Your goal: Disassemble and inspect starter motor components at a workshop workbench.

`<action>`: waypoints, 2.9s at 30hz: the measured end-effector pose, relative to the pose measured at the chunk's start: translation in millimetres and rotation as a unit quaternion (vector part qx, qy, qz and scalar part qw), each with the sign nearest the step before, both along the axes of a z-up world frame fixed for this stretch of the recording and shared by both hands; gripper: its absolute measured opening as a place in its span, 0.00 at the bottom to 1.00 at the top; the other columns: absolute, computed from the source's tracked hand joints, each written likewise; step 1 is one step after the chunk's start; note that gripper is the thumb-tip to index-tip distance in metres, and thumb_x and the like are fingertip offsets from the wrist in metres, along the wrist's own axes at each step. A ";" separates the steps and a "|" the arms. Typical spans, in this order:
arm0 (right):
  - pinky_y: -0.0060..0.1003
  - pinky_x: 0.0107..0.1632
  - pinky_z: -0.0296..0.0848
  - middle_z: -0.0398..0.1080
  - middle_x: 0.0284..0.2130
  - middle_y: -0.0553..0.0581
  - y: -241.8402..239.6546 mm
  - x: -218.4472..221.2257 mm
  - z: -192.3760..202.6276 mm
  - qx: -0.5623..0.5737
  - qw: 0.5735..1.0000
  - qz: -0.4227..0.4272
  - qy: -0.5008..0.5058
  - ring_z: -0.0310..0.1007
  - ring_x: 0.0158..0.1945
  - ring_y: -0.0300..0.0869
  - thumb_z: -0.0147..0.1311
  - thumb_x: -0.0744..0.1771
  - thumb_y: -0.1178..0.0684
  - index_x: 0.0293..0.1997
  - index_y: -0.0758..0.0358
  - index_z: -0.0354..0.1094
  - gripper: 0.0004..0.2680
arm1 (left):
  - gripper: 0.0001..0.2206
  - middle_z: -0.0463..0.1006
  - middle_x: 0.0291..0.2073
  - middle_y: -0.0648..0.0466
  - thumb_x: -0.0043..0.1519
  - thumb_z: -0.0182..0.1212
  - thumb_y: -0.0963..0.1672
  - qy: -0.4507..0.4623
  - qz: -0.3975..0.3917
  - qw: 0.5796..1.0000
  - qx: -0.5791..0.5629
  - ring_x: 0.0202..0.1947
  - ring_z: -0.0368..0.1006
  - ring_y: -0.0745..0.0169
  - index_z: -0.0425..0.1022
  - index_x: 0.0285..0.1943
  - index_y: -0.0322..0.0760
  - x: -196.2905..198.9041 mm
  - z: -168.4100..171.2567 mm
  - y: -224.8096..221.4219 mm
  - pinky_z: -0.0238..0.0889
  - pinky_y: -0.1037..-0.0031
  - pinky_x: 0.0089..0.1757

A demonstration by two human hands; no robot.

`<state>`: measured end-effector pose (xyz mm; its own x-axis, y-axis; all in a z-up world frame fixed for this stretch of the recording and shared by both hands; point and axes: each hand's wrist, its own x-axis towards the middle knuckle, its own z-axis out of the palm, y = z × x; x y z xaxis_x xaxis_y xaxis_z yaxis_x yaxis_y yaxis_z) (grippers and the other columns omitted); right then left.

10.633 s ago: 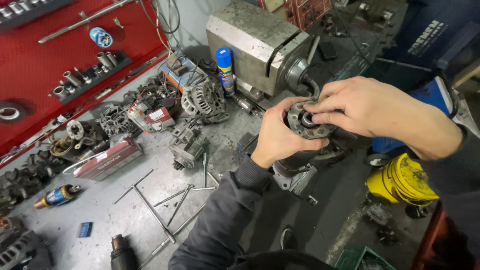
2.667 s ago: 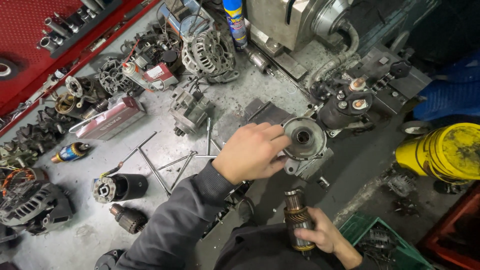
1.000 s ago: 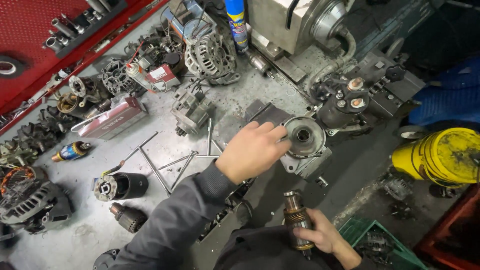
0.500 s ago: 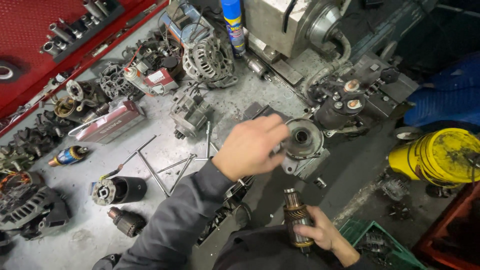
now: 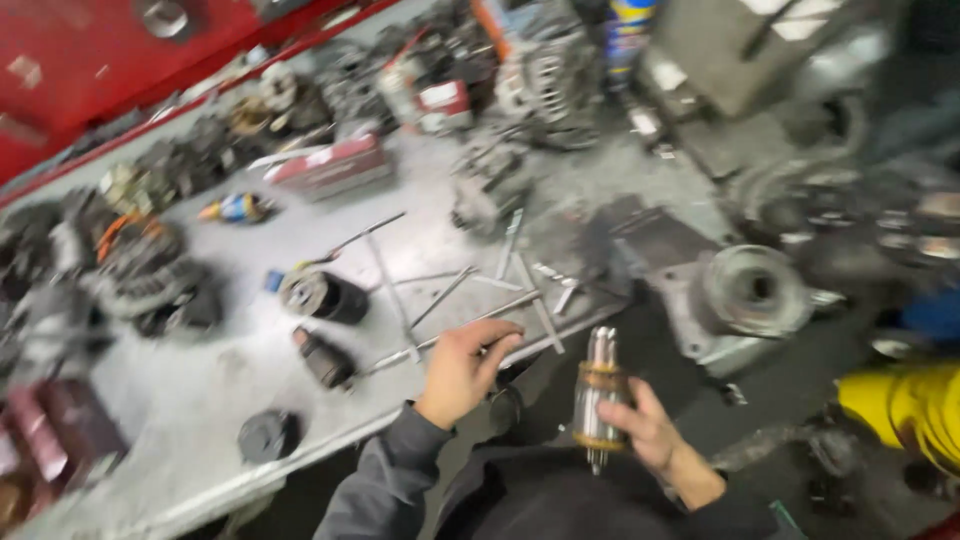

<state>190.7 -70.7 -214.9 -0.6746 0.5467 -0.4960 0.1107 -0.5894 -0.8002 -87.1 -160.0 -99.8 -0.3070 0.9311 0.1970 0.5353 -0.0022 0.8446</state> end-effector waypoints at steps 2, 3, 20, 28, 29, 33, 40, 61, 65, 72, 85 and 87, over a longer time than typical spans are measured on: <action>0.43 0.47 0.78 0.76 0.41 0.58 0.6 -26.7 -2.2 -0.020 0.996 -0.035 0.081 0.78 0.42 0.45 0.56 0.65 0.52 0.58 0.70 0.65 0.17 | 0.08 0.84 0.41 0.50 0.65 0.62 0.43 -0.076 0.050 0.996 -0.012 0.38 0.81 0.58 0.82 0.49 0.35 0.4 -15.5 -21.5 0.73 0.70 0.40; 0.43 0.47 0.78 0.76 0.41 0.58 -1.2 -39.4 -4.4 -0.027 0.996 -0.026 0.076 0.78 0.42 0.45 0.56 0.65 0.52 0.58 0.70 0.65 0.17 | 0.08 0.84 0.41 0.50 0.65 0.62 0.43 -0.080 0.061 0.995 -0.018 0.38 0.81 0.58 0.82 0.49 0.35 2.8 -19.7 -32.4 0.73 0.70 0.40; 0.42 0.43 0.74 0.75 0.40 0.57 -46.2 -180.2 -0.8 0.041 0.998 0.015 0.038 0.76 0.41 0.43 0.55 0.68 0.52 0.51 0.66 0.68 0.10 | 0.12 0.84 0.33 0.57 0.67 0.61 0.45 -0.397 0.033 0.908 -0.129 0.26 0.69 0.76 0.80 0.50 0.29 -42.7 -79.2 -135.6 0.66 0.80 0.32; 0.38 0.46 0.73 0.76 0.41 0.53 -73.6 -217.7 -16.1 0.083 0.985 0.146 -0.023 0.74 0.43 0.39 0.60 0.65 0.53 0.52 0.66 0.70 0.12 | 0.15 0.84 0.28 0.52 0.65 0.63 0.48 -0.245 0.062 0.948 -0.196 0.27 0.76 0.69 0.83 0.40 0.30 -73.8 -62.2 -187.9 0.69 0.75 0.34; 0.38 0.45 0.72 0.76 0.40 0.55 -77.5 -223.2 -14.1 0.087 0.980 0.176 -0.040 0.75 0.42 0.40 0.61 0.65 0.52 0.51 0.68 0.71 0.12 | 0.16 0.84 0.28 0.51 0.63 0.65 0.49 -0.238 0.084 0.940 -0.230 0.27 0.76 0.67 0.83 0.39 0.29 -78.2 -53.1 -193.2 0.69 0.73 0.34; 0.35 0.51 0.72 0.77 0.43 0.53 -104.7 -259.7 -27.3 0.136 0.955 0.260 -0.037 0.75 0.46 0.39 0.61 0.65 0.50 0.52 0.67 0.73 0.14 | 0.16 0.82 0.35 0.52 0.62 0.65 0.50 -0.377 0.210 0.883 -0.185 0.33 0.76 0.68 0.78 0.49 0.32 -81.7 -84.3 -215.9 0.70 0.73 0.35; 0.39 0.45 0.76 0.81 0.37 0.58 -160.1 -325.6 67.0 0.314 0.781 0.513 -0.169 0.81 0.38 0.43 0.56 0.65 0.39 0.62 0.61 0.66 0.22 | 0.19 0.80 0.43 0.52 0.69 0.58 0.50 -0.617 0.337 0.701 0.119 0.39 0.76 0.66 0.73 0.60 0.30 -74.3 -124.2 -239.6 0.70 0.74 0.40; 0.33 0.41 0.76 0.81 0.38 0.56 -75.3 -235.6 -11.6 0.202 0.841 0.488 -0.121 0.77 0.34 0.38 0.58 0.65 0.53 0.57 0.67 0.70 0.15 | 0.32 0.82 0.32 0.38 0.51 0.65 0.62 -0.130 0.573 0.762 -0.273 0.37 0.79 0.35 0.78 0.44 0.31 -147.5 -104.6 -211.9 0.70 0.52 0.42; 0.33 0.40 0.75 0.80 0.36 0.54 -85.6 -235.4 3.5 0.217 0.831 0.494 -0.138 0.76 0.34 0.37 0.59 0.65 0.53 0.56 0.66 0.72 0.15 | 0.30 0.82 0.31 0.39 0.50 0.66 0.61 -0.071 0.568 0.760 -0.308 0.35 0.79 0.35 0.78 0.44 0.33 -155.5 -104.6 -217.4 0.71 0.52 0.40; 0.31 0.46 0.76 0.80 0.43 0.52 -72.9 -273.6 46.0 0.291 0.792 0.525 -0.111 0.81 0.43 0.36 0.60 0.64 0.50 0.56 0.61 0.70 0.16 | 0.28 0.82 0.35 0.42 0.53 0.67 0.58 0.023 0.574 0.768 -0.285 0.33 0.79 0.36 0.73 0.48 0.35 -161.9 -137.0 -231.9 0.71 0.50 0.37; 0.51 0.49 0.74 0.77 0.42 0.69 -45.9 -632.0 82.3 0.704 0.586 0.388 -0.101 0.77 0.45 0.62 0.63 0.64 0.42 0.53 0.65 0.72 0.19 | 0.36 0.82 0.39 0.42 0.52 0.70 0.59 -0.001 0.570 0.764 -0.301 0.35 0.79 0.38 0.70 0.62 0.34 -158.3 -131.7 -235.9 0.72 0.52 0.36; 0.54 0.48 0.73 0.75 0.42 0.74 -30.1 -675.3 44.5 0.717 0.558 0.392 -0.145 0.75 0.45 0.65 0.65 0.63 0.42 0.55 0.67 0.70 0.21 | 0.37 0.82 0.41 0.42 0.51 0.71 0.59 -0.019 0.570 0.764 -0.303 0.37 0.79 0.38 0.69 0.63 0.35 -154.0 -117.6 -243.5 0.71 0.52 0.37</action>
<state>-484.5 -100.8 -170.4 -0.9903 0.1146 -0.0784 0.1317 0.9543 -0.2682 -241.1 -403.5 -217.3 -0.9807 -0.0283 -0.1936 -0.1270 0.8448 0.5198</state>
